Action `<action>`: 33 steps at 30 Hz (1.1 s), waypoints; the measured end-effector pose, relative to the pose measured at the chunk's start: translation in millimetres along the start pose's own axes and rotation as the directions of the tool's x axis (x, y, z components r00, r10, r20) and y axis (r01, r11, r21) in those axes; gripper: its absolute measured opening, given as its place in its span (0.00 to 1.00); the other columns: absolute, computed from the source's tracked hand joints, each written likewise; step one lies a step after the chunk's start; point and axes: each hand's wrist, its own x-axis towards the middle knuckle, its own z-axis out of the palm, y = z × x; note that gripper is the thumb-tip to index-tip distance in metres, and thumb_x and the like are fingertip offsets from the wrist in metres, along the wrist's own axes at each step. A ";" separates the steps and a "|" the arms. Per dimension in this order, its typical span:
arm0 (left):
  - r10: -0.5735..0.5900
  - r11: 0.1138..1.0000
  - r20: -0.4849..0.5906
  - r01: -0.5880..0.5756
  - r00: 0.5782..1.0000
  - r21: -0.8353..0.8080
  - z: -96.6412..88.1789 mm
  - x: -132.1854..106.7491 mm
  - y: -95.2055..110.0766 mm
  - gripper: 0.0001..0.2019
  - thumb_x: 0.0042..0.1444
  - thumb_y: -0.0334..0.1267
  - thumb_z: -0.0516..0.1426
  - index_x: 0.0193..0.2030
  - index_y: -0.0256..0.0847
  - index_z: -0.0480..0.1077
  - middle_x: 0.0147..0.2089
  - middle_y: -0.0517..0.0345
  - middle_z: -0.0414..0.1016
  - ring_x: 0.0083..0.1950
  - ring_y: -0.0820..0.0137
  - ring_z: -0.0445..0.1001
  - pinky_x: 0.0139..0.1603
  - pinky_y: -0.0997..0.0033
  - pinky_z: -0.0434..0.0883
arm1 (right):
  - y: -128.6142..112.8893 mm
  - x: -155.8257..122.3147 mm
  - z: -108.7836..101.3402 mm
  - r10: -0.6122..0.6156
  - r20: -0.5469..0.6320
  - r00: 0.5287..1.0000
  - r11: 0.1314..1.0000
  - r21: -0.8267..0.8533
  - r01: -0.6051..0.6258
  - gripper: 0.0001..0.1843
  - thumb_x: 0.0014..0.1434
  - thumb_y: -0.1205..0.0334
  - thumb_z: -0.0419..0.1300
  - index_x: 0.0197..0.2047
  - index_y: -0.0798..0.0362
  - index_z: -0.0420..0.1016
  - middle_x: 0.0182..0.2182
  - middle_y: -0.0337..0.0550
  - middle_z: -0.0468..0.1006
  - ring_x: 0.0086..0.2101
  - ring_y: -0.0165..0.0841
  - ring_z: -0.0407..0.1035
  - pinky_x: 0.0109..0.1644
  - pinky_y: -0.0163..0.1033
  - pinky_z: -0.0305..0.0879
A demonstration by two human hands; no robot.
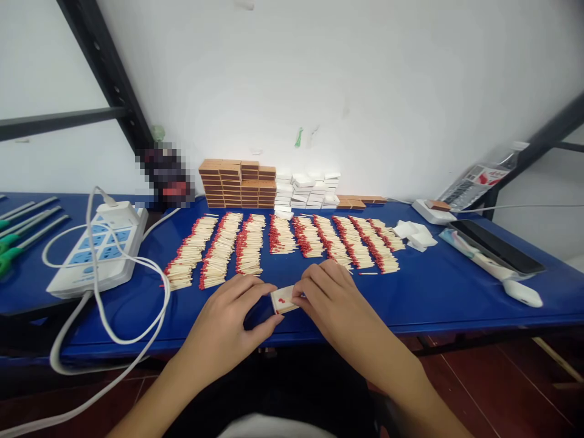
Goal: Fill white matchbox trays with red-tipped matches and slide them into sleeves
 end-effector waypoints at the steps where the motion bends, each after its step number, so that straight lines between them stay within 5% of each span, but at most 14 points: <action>1: 0.002 1.000 -0.001 -0.002 1.000 -0.001 0.3 0.2 0.0 0.14 0.67 0.36 0.67 0.58 0.44 0.77 0.53 0.51 0.82 0.55 0.57 0.82 0.57 0.55 0.79 | -3.8 0.2 1.1 -0.008 0.010 1.000 0.999 -0.031 0.009 0.07 0.76 0.68 0.58 0.44 0.51 0.76 0.43 0.50 0.76 0.44 0.45 0.65 0.50 0.53 0.64; 8: 0.022 1.000 -0.004 -0.022 1.000 -0.010 0.2 -0.6 0.8 0.13 0.67 0.35 0.68 0.57 0.44 0.77 0.52 0.52 0.82 0.53 0.58 0.82 0.56 0.57 0.78 | -6.1 2.9 3.2 -0.020 0.025 0.999 0.995 0.100 0.017 0.08 0.79 0.63 0.57 0.47 0.51 0.76 0.43 0.48 0.77 0.45 0.44 0.65 0.50 0.50 0.65; 12: 0.024 1.000 0.007 -0.024 1.000 0.000 0.0 -1.1 0.2 0.14 0.67 0.36 0.68 0.57 0.44 0.77 0.52 0.51 0.82 0.53 0.58 0.82 0.55 0.57 0.78 | 22.1 5.1 8.4 0.071 -0.070 0.995 0.976 0.213 -0.055 0.07 0.78 0.63 0.58 0.46 0.51 0.76 0.42 0.46 0.78 0.46 0.42 0.68 0.53 0.50 0.66; 19: 0.026 1.000 0.011 -0.026 1.000 0.008 0.1 -0.7 -0.2 0.12 0.68 0.38 0.67 0.57 0.44 0.78 0.52 0.52 0.82 0.52 0.58 0.82 0.55 0.56 0.78 | 75.1 2.0 26.1 0.217 -0.113 0.970 0.973 0.102 -0.206 0.07 0.76 0.65 0.59 0.51 0.51 0.79 0.43 0.50 0.79 0.47 0.47 0.70 0.53 0.53 0.67; 33: 0.026 1.000 0.008 -0.026 1.000 0.011 0.2 -0.8 -0.2 0.12 0.68 0.39 0.67 0.57 0.45 0.78 0.52 0.52 0.82 0.53 0.58 0.82 0.56 0.56 0.78 | 77.0 3.4 29.4 0.235 -0.095 0.967 0.965 0.139 -0.221 0.06 0.76 0.64 0.59 0.43 0.50 0.74 0.42 0.48 0.79 0.45 0.45 0.68 0.54 0.53 0.68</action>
